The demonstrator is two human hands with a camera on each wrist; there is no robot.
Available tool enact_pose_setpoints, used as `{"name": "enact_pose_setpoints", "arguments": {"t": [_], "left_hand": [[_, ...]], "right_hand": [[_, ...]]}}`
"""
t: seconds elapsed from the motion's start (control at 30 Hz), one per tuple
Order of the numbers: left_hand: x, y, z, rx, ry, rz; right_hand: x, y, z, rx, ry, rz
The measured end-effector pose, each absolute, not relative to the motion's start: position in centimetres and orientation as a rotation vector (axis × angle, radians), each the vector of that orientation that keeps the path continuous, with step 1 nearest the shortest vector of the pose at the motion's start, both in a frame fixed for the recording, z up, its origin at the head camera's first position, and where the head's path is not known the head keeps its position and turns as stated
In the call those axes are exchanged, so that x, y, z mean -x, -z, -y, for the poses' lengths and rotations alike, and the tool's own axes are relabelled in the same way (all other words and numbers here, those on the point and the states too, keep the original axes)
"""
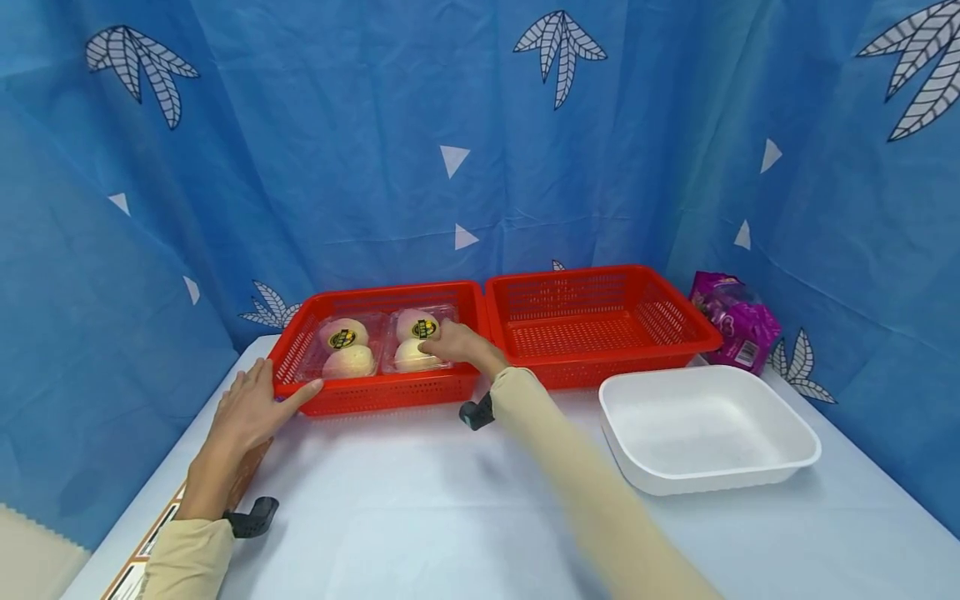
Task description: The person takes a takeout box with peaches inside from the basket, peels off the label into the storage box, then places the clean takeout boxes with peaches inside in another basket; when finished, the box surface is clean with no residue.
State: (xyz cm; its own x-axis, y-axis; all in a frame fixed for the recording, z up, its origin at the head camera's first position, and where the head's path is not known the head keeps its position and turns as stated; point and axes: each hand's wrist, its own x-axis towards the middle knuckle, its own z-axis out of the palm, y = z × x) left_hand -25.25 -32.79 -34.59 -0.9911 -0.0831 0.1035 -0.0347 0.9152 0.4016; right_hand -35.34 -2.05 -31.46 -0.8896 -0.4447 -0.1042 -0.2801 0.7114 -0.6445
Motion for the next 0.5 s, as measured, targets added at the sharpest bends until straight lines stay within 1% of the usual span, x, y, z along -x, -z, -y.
{"name": "enact_pose_setpoints", "arguments": {"t": [0.2, 0.3, 0.4, 0.5], "left_hand": [[25.3, 34.4, 32.8, -0.081, 0.608, 2.976], [25.2, 34.4, 32.8, -0.082, 0.608, 2.989], [25.2, 34.4, 32.9, -0.083, 0.607, 2.994], [25.2, 34.3, 32.9, -0.080, 0.611, 2.996]], "right_hand": [[35.4, 32.3, 3.3, 0.409, 0.735, -2.714], [35.4, 32.3, 3.7, 0.373, 0.673, -2.760], [35.7, 32.3, 3.9, 0.308, 0.770, -2.782], [36.0, 32.4, 3.7, 0.219, 1.024, -2.737]]}}
